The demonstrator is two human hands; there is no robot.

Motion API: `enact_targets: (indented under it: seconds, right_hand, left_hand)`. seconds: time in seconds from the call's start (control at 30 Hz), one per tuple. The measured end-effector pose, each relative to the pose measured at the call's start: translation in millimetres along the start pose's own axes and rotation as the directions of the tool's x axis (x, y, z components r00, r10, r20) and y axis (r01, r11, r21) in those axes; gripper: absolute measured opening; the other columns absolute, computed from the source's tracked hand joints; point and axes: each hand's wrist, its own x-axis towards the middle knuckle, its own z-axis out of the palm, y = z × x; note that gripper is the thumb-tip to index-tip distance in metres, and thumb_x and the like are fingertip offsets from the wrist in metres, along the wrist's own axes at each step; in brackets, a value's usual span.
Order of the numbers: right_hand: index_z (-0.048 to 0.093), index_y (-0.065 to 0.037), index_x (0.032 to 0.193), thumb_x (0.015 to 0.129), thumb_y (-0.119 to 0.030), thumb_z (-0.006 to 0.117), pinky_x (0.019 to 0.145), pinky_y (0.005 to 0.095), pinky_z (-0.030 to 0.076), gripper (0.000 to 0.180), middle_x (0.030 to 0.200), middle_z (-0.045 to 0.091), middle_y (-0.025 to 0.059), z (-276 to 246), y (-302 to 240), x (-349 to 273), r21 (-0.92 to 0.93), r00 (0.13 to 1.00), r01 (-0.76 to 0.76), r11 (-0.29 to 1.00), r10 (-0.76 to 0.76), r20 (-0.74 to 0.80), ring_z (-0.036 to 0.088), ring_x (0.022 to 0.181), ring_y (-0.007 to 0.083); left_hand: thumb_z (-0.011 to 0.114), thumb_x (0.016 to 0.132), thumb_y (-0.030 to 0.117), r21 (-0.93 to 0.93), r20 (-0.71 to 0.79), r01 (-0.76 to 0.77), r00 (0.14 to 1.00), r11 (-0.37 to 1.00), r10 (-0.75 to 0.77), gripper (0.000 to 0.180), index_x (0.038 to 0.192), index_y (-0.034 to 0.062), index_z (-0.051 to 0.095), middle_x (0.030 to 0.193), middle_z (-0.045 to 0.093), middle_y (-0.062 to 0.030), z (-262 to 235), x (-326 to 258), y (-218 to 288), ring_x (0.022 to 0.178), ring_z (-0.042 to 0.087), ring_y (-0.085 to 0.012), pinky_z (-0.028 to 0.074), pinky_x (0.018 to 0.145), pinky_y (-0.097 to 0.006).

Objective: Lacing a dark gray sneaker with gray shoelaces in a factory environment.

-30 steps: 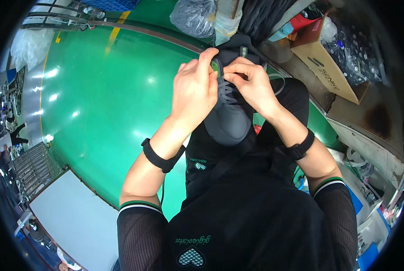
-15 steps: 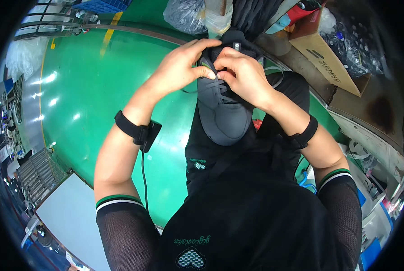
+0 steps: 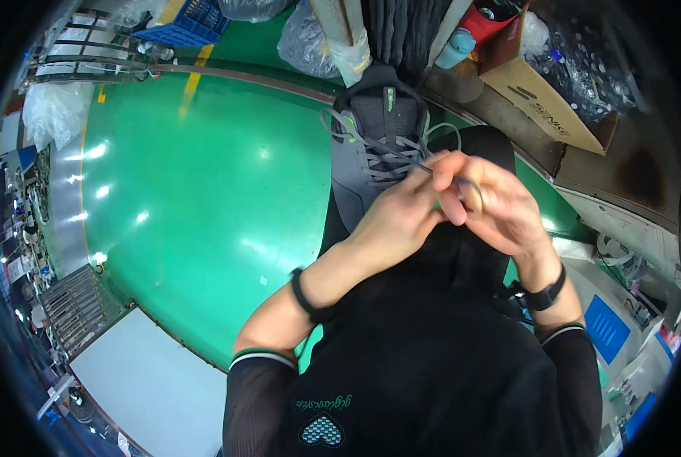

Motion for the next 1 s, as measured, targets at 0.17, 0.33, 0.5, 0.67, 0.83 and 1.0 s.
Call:
enact_targets:
  seconds: [0.17,0.33,0.5,0.67,0.83,1.0]
  right_hand:
    - [0.056,0.005,0.102,0.100,-0.018,0.046,0.068,0.0211,0.047,0.025,0.097,0.059,0.0115,-98.8,-23.2,-46.3,0.212,0.750,0.517,0.829,-0.319,-0.580,0.055,0.081,0.0129]
    - [0.052,0.000,0.112,0.096,-0.004,0.047,0.065,0.0234,0.049,0.018,0.087,0.062,0.0083,-114.2,-0.7,-43.8,-0.370,0.488,0.140,0.918,-0.389,-0.781,0.057,0.075,0.0123]
    - [0.056,0.002,0.105,0.093,-0.004,0.053,0.056,0.0230,0.049,0.013,0.083,0.066,0.0095,-74.7,40.1,37.8,-0.523,0.858,0.115,0.844,-0.350,-0.376,0.061,0.064,0.0107]
    - [0.063,0.001,0.093,0.091,-0.010,0.058,0.055,0.0220,0.043,0.011,0.071,0.064,0.0030,-56.7,33.4,60.4,-0.618,0.856,-0.171,0.768,-0.195,-0.479,0.056,0.060,0.0078]
    - [0.065,-0.002,0.084,0.087,-0.013,0.062,0.055,0.0268,0.042,0.013,0.062,0.059,0.0046,-48.7,28.1,62.1,-0.810,0.837,-0.208,0.548,-0.328,-0.437,0.054,0.057,0.0097]
    - [0.065,-0.004,0.084,0.085,-0.015,0.060,0.057,0.0318,0.045,0.012,0.063,0.060,0.0093,-40.8,21.3,66.3,-0.900,0.878,-0.292,0.324,-0.282,-0.387,0.058,0.057,0.0202]
  left_hand:
    - [0.049,0.098,0.032,-0.441,-0.159,0.346,0.878,0.828,-0.451,0.033,0.108,0.0033,0.061,0.067,0.052,0.0048,-70.8,-0.7,-41.2,0.055,0.045,-0.0032,0.035,0.048,-0.020]
    - [0.051,0.097,0.027,-0.349,-0.718,0.475,0.418,0.807,-0.557,0.024,0.090,0.0050,0.059,0.062,0.044,0.0032,-192.2,-45.2,-95.4,0.053,0.038,-0.0064,0.034,0.048,-0.024]
    - [0.063,0.087,0.007,0.598,-0.346,0.197,0.938,0.777,0.029,0.006,0.092,0.0042,0.065,0.079,0.063,-0.0059,-107.3,-32.4,-120.6,0.073,0.060,-0.0139,0.049,0.069,-0.028]
    - [0.063,0.088,0.006,-0.015,-0.394,0.386,0.846,0.922,-0.360,0.005,0.089,0.0019,0.063,0.077,0.062,-0.0050,-52.8,5.8,-80.3,0.068,0.056,-0.0112,0.046,0.065,-0.025]
    - [0.062,0.093,0.011,-0.099,-0.321,0.473,0.818,0.875,-0.478,0.011,0.089,0.0015,0.062,0.068,0.052,0.0077,-57.3,14.1,-60.7,0.058,0.038,0.0008,0.029,0.050,-0.017]
    - [0.067,0.088,0.011,-0.072,-0.361,0.505,0.791,0.860,-0.494,0.009,0.086,0.0027,0.065,0.062,0.055,0.0040,-62.8,7.2,-58.3,0.056,0.041,-0.0015,0.033,0.051,-0.019]
